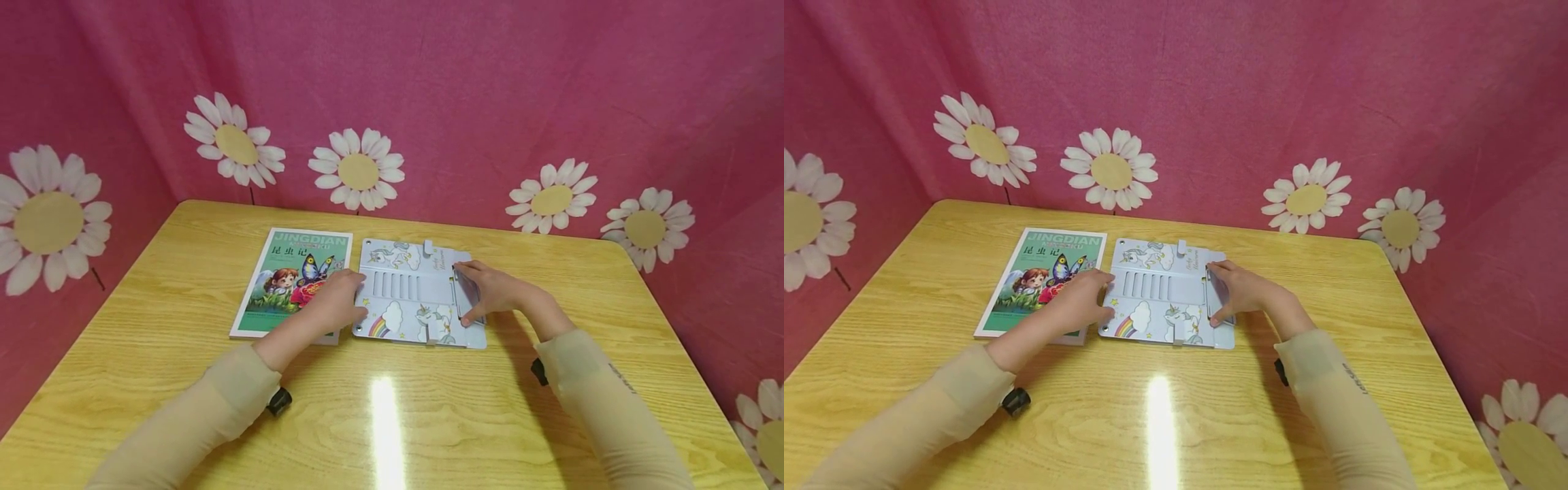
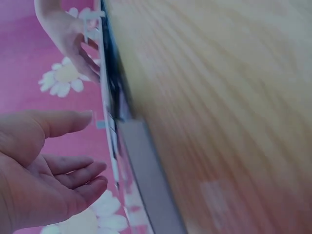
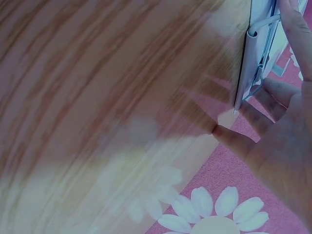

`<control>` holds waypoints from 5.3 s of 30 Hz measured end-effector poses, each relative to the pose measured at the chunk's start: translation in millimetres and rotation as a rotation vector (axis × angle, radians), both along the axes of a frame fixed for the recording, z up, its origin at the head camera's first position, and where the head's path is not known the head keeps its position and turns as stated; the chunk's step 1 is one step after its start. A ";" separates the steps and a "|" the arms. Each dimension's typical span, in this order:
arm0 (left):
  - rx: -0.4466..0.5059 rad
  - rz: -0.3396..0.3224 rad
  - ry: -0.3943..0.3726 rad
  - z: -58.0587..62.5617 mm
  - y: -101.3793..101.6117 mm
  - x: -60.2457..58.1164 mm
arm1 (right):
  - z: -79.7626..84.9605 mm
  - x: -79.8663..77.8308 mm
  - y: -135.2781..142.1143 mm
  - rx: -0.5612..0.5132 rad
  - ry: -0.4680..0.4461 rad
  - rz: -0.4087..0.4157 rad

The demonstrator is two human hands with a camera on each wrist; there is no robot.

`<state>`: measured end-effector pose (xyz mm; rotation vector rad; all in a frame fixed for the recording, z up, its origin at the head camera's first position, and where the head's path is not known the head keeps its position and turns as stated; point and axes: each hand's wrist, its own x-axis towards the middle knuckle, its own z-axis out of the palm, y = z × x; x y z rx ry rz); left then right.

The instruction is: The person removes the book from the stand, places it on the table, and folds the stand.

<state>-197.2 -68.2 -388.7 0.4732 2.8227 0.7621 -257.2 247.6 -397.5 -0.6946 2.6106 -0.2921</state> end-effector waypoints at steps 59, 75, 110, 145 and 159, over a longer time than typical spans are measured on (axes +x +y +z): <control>0.078 -0.331 0.006 1.2 76.0 -6.6 | -3.3 -1.3 0.3 -0.037 -0.018 -0.011; 0.161 -0.082 0.069 7.9 82.8 -63.1 | -3.2 0.9 -0.2 -0.029 -0.018 -0.019; 0.009 0.066 0.035 -14.9 109.9 -114.8 | -1.2 -0.2 -0.6 -0.046 -0.028 -0.033; 0.121 0.042 -0.023 23.7 82.8 -85.1 | 6.2 -4.9 4.9 -0.062 -0.022 0.033; 0.221 -0.034 0.073 64.1 45.9 -53.7 | 77.1 18.5 15.2 -0.212 0.169 0.002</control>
